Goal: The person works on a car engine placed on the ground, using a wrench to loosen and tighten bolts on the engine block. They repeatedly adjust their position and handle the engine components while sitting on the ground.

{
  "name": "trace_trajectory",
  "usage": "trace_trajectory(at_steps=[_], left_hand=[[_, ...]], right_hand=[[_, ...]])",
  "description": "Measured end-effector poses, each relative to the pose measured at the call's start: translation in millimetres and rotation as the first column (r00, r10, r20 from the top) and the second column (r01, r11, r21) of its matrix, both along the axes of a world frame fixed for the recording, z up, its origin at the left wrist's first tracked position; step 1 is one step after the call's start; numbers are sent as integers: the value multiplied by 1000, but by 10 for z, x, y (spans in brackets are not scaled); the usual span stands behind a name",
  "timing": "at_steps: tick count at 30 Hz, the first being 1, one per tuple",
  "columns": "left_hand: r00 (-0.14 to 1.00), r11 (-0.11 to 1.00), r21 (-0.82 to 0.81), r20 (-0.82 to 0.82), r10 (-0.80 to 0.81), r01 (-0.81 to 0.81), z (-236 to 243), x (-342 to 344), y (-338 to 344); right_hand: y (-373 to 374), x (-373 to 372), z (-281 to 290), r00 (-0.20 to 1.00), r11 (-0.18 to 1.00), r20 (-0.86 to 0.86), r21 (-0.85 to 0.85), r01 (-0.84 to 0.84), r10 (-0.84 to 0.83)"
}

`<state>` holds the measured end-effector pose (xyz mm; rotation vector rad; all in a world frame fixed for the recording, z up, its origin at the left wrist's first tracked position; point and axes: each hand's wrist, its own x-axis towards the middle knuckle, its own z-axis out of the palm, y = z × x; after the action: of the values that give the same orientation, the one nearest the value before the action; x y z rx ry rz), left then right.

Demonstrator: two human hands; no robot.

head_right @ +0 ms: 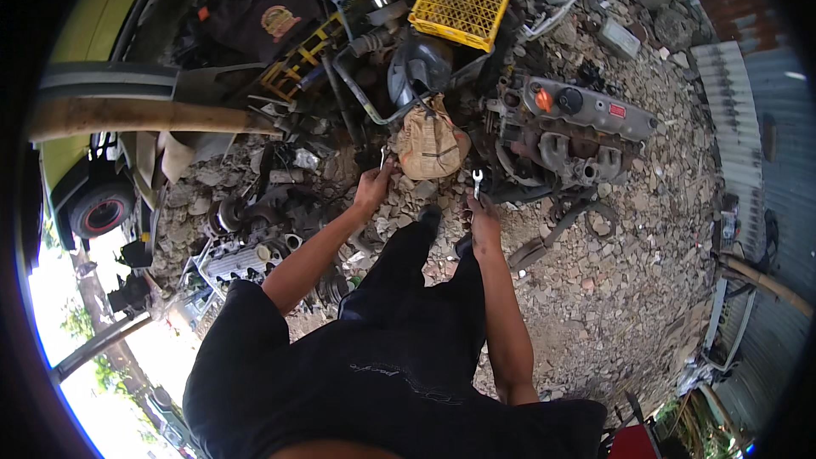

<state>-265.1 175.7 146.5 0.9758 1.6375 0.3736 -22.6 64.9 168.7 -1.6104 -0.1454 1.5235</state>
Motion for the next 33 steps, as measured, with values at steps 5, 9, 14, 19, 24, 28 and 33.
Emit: trace_trajectory(at_steps=[5,9,14,19,24,28,33], left_hand=[[999,999,-35,-50,-13,12,-1175,529,13],[985,992,-51,124,120,-115,-1997,1085,92],[964,996,-14,248,92,-91,-3111,1398,101],[921,973,233,382,-80,-12,-3886,1516,223],[905,963,266,397,-150,44,-4325,1668,470],[870,949,311,453,-195,51,-4585,1823,579],[787,984,158,617,-31,-85,-4505,1885,571]], right_hand=[[-134,321,-1740,915,1000,404,-5,-7,8],[218,579,-2471,902,997,432,60,-40,10],[738,827,-3222,379,912,919,60,-405,108],[1124,980,-4098,5,919,997,71,-389,-75],[1353,996,-4525,75,851,934,349,-393,-349],[1482,987,-4692,26,782,868,460,-421,-497],[1618,871,-4781,-173,728,749,517,-451,-640]])
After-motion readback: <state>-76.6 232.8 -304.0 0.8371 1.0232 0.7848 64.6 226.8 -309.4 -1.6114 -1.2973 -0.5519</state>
